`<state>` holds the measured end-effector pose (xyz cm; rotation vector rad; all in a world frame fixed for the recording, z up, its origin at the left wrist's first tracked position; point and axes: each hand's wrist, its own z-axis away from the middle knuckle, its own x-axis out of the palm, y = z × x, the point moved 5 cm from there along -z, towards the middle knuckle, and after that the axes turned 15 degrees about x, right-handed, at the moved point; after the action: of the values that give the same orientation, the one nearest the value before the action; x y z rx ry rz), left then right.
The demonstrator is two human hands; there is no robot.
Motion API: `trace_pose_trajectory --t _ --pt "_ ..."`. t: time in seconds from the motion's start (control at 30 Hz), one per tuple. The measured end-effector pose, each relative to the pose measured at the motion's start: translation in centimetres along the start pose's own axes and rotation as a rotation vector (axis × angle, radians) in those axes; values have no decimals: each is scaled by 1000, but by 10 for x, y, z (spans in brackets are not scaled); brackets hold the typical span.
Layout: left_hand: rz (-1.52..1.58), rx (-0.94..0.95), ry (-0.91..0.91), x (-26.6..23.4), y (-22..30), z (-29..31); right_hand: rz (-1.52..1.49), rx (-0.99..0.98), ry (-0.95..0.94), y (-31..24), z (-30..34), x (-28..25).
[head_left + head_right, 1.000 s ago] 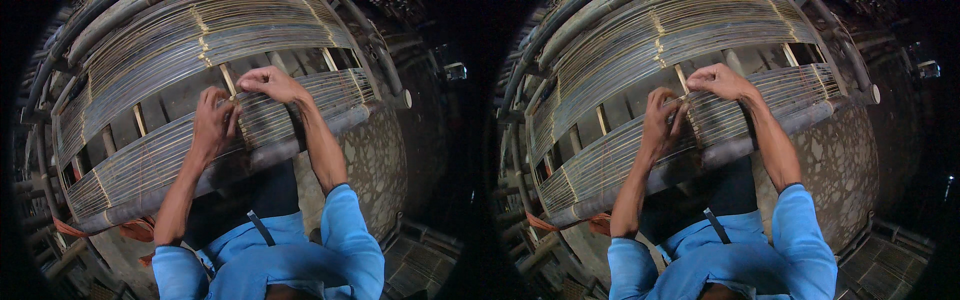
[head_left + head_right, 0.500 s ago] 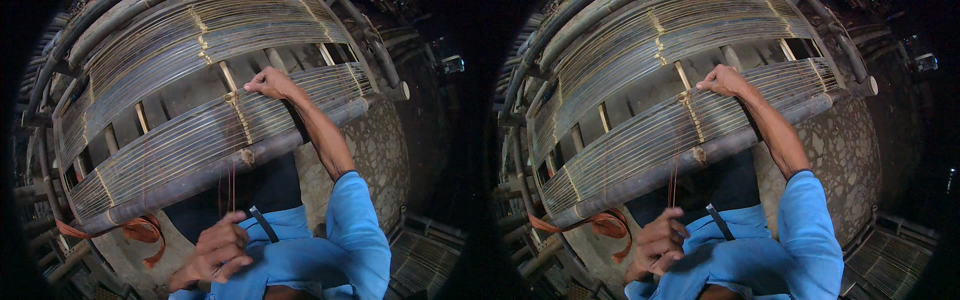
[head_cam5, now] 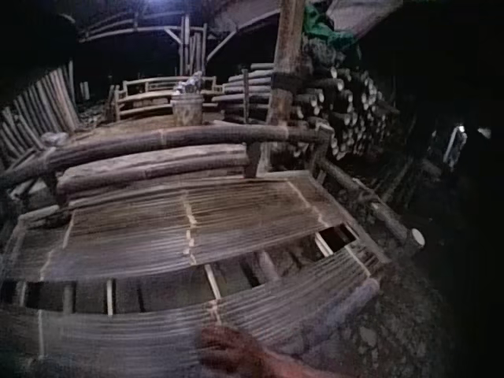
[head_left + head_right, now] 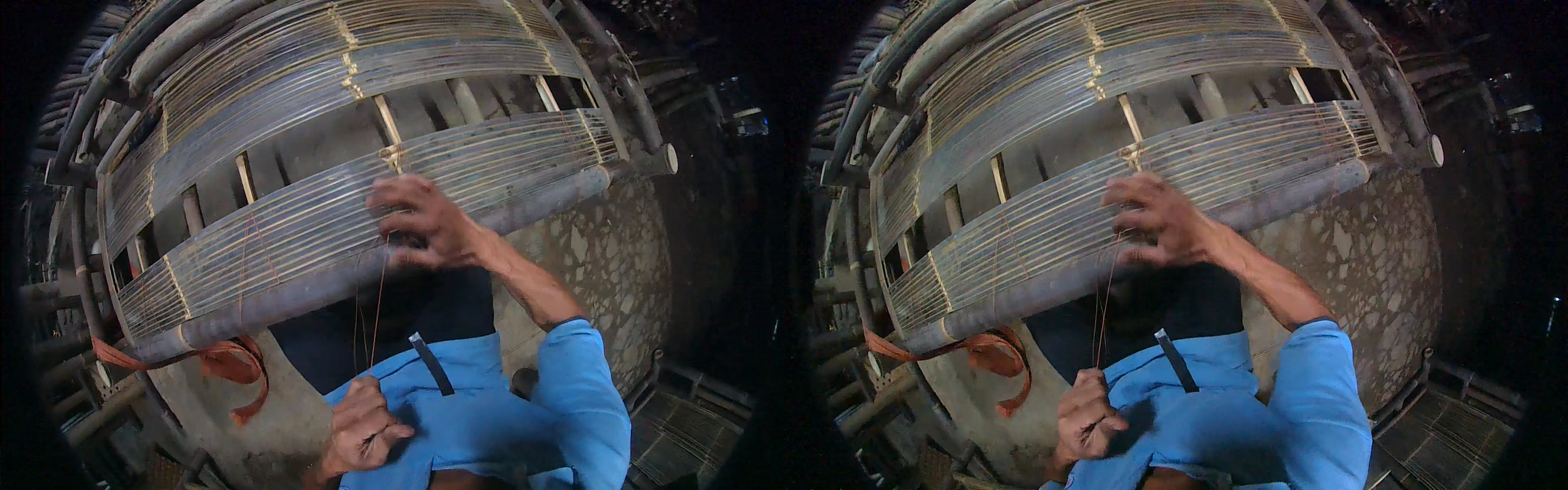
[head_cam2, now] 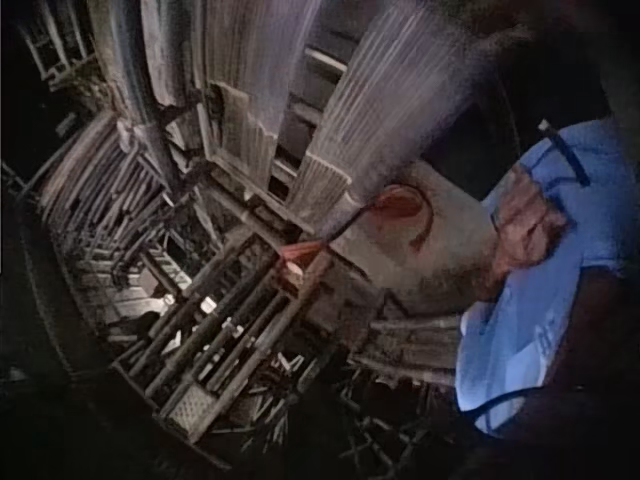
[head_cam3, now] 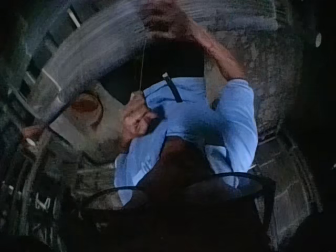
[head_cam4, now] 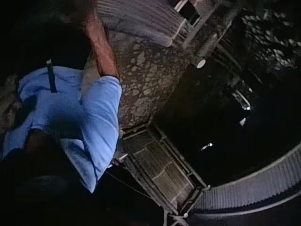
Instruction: The person weaves thin bamboo strips into a larger lattice structure by hand, threading and pulling a cord through the gaps between the slats.
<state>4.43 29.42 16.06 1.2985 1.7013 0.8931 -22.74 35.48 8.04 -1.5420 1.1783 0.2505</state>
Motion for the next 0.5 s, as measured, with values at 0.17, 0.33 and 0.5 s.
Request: trace_pose_trajectory --t 0.17,0.33,0.5 --pt "-9 6 -33 8 6 8 -118 63 -129 -13 31 22" --pt "-70 -127 -83 6 -9 22 -135 78 -231 -18 25 24" --pt "-538 -183 151 -54 -44 26 -34 504 -149 39 -3 8"
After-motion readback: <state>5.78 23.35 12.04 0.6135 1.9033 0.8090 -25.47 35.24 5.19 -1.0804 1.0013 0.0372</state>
